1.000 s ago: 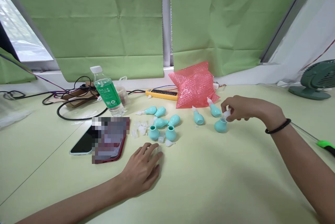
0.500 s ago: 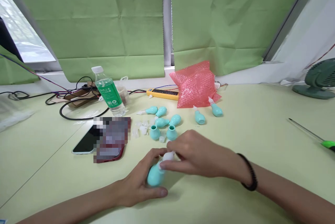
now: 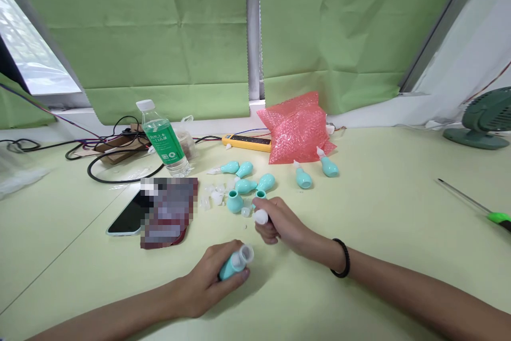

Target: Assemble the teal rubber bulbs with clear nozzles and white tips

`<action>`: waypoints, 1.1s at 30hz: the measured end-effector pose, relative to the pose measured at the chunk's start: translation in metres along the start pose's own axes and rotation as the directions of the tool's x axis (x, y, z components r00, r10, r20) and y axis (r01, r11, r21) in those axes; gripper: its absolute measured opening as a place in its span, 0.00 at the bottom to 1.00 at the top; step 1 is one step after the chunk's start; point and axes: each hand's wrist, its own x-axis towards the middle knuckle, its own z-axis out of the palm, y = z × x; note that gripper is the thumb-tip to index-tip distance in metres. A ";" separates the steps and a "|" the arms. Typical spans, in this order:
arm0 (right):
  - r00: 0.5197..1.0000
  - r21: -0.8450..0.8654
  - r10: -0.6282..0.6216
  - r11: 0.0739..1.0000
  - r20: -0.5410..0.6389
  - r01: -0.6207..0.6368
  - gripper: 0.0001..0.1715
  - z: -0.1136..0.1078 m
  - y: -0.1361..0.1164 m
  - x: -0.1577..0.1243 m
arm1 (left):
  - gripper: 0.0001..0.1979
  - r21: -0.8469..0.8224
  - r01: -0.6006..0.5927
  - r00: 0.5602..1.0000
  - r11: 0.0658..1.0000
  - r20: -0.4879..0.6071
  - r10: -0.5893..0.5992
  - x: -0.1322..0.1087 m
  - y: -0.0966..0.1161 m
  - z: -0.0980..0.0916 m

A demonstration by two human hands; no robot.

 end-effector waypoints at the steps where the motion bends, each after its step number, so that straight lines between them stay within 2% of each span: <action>1: 0.999 -0.034 -0.016 0.999 -0.045 0.014 0.25 -0.006 0.000 0.004 | 0.07 -0.045 0.051 0.998 0.998 -0.026 -0.052 0.000 -0.001 -0.001; 3: 0.982 -0.272 -0.136 0.958 -0.131 0.096 0.25 -0.019 -0.003 0.009 | 0.10 -0.192 0.142 0.986 0.971 -0.060 -0.156 0.001 -0.003 -0.002; 4: 0.968 -0.433 -0.207 0.892 -0.140 0.129 0.25 -0.027 -0.006 0.011 | 0.12 -0.273 0.164 0.980 0.948 -0.065 -0.188 0.002 -0.004 -0.003; 6: 0.943 -0.724 -0.312 0.676 -0.116 0.135 0.26 -0.040 -0.011 0.012 | 0.14 -0.395 0.186 0.970 0.900 -0.071 -0.232 0.003 -0.005 -0.002; 8: 0.939 -0.896 -0.332 0.440 -0.092 0.068 0.27 -0.049 -0.015 0.013 | 0.15 -0.440 0.194 0.961 0.877 -0.094 -0.260 0.004 -0.005 -0.001; 10: 0.951 -0.964 -0.301 0.265 -0.078 0.005 0.26 -0.055 -0.015 0.013 | 0.14 -0.436 0.201 0.955 0.877 -0.113 -0.275 0.005 -0.005 0.000; 11: 0.959 -0.977 -0.275 0.213 -0.070 -0.011 0.26 -0.057 -0.013 0.014 | 0.14 -0.432 0.203 0.952 0.879 -0.121 -0.280 0.005 -0.005 0.001; 13: 0.974 -0.987 -0.222 0.162 -0.050 -0.014 0.26 -0.060 -0.010 0.015 | 0.13 -0.437 0.214 0.944 0.874 -0.138 -0.301 0.005 -0.006 0.002; 15: 0.979 -0.988 -0.198 0.151 -0.046 -0.016 0.27 -0.061 -0.007 0.017 | 0.13 -0.457 0.238 0.931 0.857 -0.144 -0.336 0.005 -0.006 0.003; 17: 0.973 -0.985 -0.226 0.171 -0.053 -0.014 0.27 -0.060 -0.007 0.017 | 0.14 -0.493 0.258 0.918 0.831 -0.142 -0.369 0.005 -0.007 0.003; 19: 0.941 -0.974 -0.330 0.227 -0.068 0.009 0.25 -0.054 -0.010 0.014 | 0.13 -0.542 0.249 0.913 0.802 -0.145 -0.381 0.005 -0.006 0.003; 21: 0.893 -0.940 -0.444 0.329 -0.071 0.089 0.23 -0.043 -0.014 0.008 | 0.11 -0.594 0.205 0.915 0.778 -0.166 -0.367 0.004 -0.005 0.004; 23: 0.880 -0.862 -0.473 0.465 -0.049 0.202 0.18 -0.027 -0.016 0.000 | 0.09 -0.621 0.146 0.921 0.770 -0.199 -0.335 0.003 -0.004 0.004; 25: 0.921 -0.735 -0.390 0.621 0.008 0.270 0.14 -0.010 -0.016 -0.009 | 0.08 -0.612 0.096 0.930 0.785 -0.227 -0.290 0.002 -0.003 0.005; 28: 0.967 -0.529 -0.234 0.811 0.099 0.250 0.15 0.011 -0.011 -0.017 | 0.07 -0.579 0.041 0.939 0.814 -0.256 -0.229 0.001 -0.003 0.006; 31: 0.981 -0.298 -0.182 0.935 0.069 0.194 0.15 0.021 -0.003 -0.016 | 0.08 -0.594 0.013 0.928 0.804 -0.292 -0.230 0.002 -0.003 0.007; 33: 0.986 -0.136 -0.166 0.976 0.031 0.168 0.15 0.024 0.002 -0.014 | 0.09 -0.620 -0.009 0.928 0.785 -0.298 -0.225 0.002 -0.002 0.008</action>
